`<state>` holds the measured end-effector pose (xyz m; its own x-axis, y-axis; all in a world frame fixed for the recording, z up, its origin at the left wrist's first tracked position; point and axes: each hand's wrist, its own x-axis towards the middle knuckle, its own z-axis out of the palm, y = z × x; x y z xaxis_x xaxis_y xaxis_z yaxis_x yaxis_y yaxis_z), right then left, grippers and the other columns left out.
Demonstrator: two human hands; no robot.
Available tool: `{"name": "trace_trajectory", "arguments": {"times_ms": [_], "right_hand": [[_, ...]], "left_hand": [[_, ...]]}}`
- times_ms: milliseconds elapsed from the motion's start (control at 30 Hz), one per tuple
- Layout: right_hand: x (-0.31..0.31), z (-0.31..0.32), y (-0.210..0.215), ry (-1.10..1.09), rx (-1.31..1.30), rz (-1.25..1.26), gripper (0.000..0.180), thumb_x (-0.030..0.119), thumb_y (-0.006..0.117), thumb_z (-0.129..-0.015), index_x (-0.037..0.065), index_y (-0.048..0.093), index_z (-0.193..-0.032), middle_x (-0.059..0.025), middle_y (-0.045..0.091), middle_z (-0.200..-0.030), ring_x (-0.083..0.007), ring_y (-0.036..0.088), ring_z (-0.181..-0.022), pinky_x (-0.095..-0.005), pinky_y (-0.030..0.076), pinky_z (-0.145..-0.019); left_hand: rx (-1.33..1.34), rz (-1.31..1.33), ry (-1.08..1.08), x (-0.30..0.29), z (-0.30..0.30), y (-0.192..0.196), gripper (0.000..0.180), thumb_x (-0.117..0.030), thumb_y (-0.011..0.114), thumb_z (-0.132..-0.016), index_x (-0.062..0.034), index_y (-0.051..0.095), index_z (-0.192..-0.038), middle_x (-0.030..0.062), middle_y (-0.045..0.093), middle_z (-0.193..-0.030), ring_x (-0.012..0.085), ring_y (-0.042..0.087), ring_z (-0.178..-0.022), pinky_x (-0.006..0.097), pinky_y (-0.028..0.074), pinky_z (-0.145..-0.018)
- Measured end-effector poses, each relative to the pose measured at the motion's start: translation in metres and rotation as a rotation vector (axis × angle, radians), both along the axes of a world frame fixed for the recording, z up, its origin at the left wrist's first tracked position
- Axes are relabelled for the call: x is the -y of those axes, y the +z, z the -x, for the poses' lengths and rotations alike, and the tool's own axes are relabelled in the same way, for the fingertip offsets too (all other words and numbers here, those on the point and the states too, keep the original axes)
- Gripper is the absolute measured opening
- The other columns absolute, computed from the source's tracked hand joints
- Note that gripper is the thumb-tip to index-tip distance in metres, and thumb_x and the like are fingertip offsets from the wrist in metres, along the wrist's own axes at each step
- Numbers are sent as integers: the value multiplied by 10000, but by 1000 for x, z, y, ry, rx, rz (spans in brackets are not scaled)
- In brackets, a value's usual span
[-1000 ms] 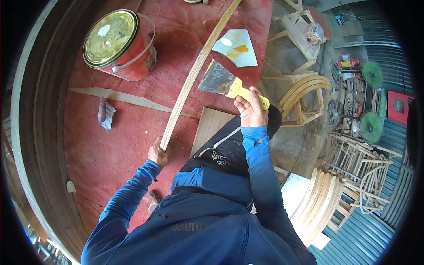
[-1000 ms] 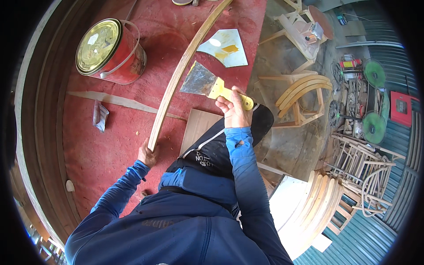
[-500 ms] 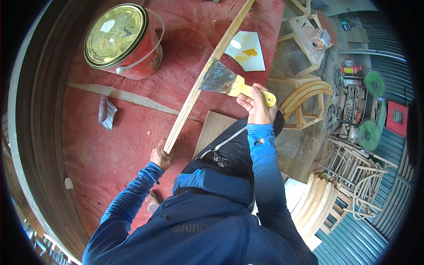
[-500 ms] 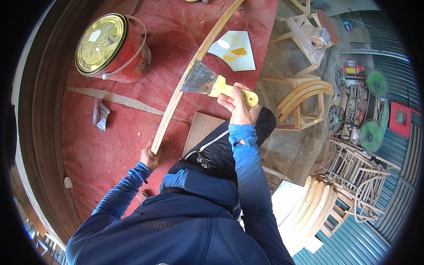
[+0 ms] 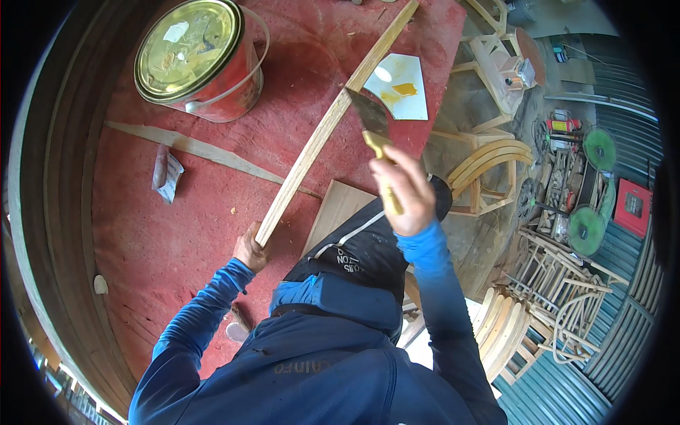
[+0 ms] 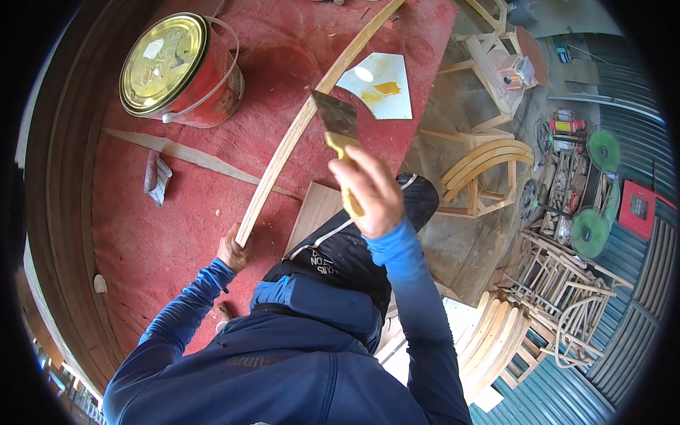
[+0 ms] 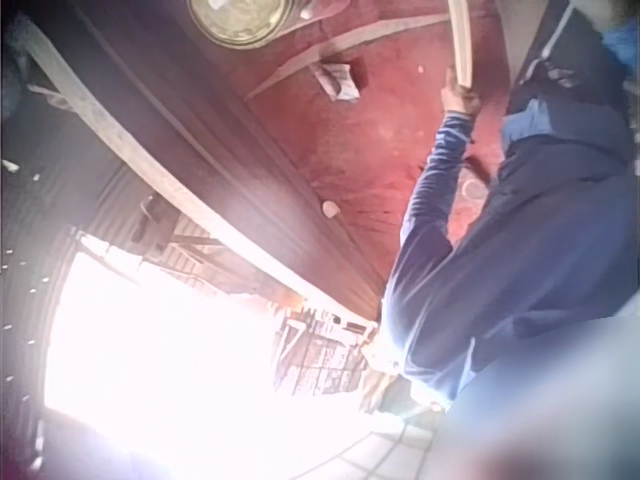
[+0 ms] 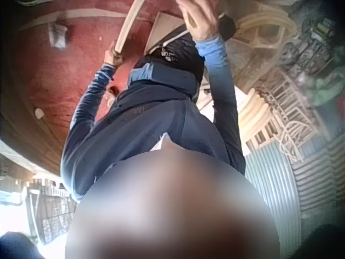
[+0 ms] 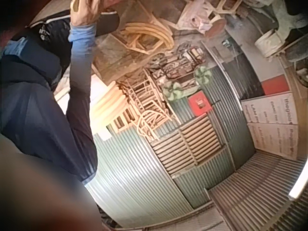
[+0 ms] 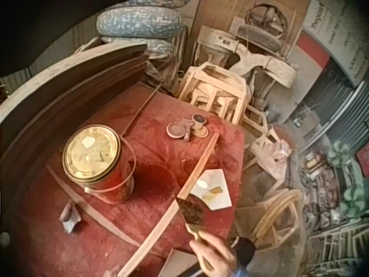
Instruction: Applying yellow glue or filler to the edges of curved wooden components using a putty knife.
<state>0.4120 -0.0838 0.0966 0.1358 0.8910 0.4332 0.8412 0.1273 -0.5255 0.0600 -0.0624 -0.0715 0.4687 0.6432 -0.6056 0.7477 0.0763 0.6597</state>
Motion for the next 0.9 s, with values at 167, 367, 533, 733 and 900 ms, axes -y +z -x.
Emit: {"name": "trace_trajectory", "arguments": {"times_ms": [167, 367, 533, 733, 900], "right_hand": [[17, 2, -49, 119, 197, 174, 418, 41, 594, -851, 124, 644, -1258, -156, 514, -1355, -347, 564, -1189, -422, 500, -1001], [22, 5, -23, 142, 196, 260, 444, 48, 599, -833, 112, 633, -1271, -162, 527, -1343, -348, 565, -1192, -416, 500, -1002], [20, -1, 30, 144, 100, 272, 397, 40, 625, -826, 93, 673, -1217, -160, 594, -1260, -343, 612, -1122, -401, 522, -968], [-12, -14, 27, 152, 159, 274, 406, 10, 649, -804, 82, 653, -1203, -155, 598, -1248, -338, 627, -1075, -401, 539, -928], [4, 9, 47, 275, 183, 430, 427, 27, 646, -796, 76, 636, -1220, -169, 610, -1238, -349, 631, -1084, -420, 534, -939]], "left_hand": [[5, 38, 14, -1, -3, -4, 349, -76, 554, -724, -97, 538, -1072, 220, 622, -839, 459, 634, -817, 474, 519, -717], [-11, 32, 7, 2, 2, -11, 356, -71, 568, -716, -95, 534, -1070, 224, 617, -851, 468, 631, -839, 474, 520, -730], [22, -30, 7, 4, 0, -11, 368, -59, 581, -705, -98, 532, -1068, 228, 612, -841, 468, 632, -830, 477, 519, -724], [1, -5, -19, 1, 2, -15, 381, -71, 594, -717, -102, 525, -1090, 234, 613, -835, 480, 632, -849, 480, 520, -727], [23, -69, -23, 3, -1, -13, 372, -57, 564, -719, -110, 527, -1085, 220, 610, -819, 469, 625, -808, 479, 513, -702]]}}
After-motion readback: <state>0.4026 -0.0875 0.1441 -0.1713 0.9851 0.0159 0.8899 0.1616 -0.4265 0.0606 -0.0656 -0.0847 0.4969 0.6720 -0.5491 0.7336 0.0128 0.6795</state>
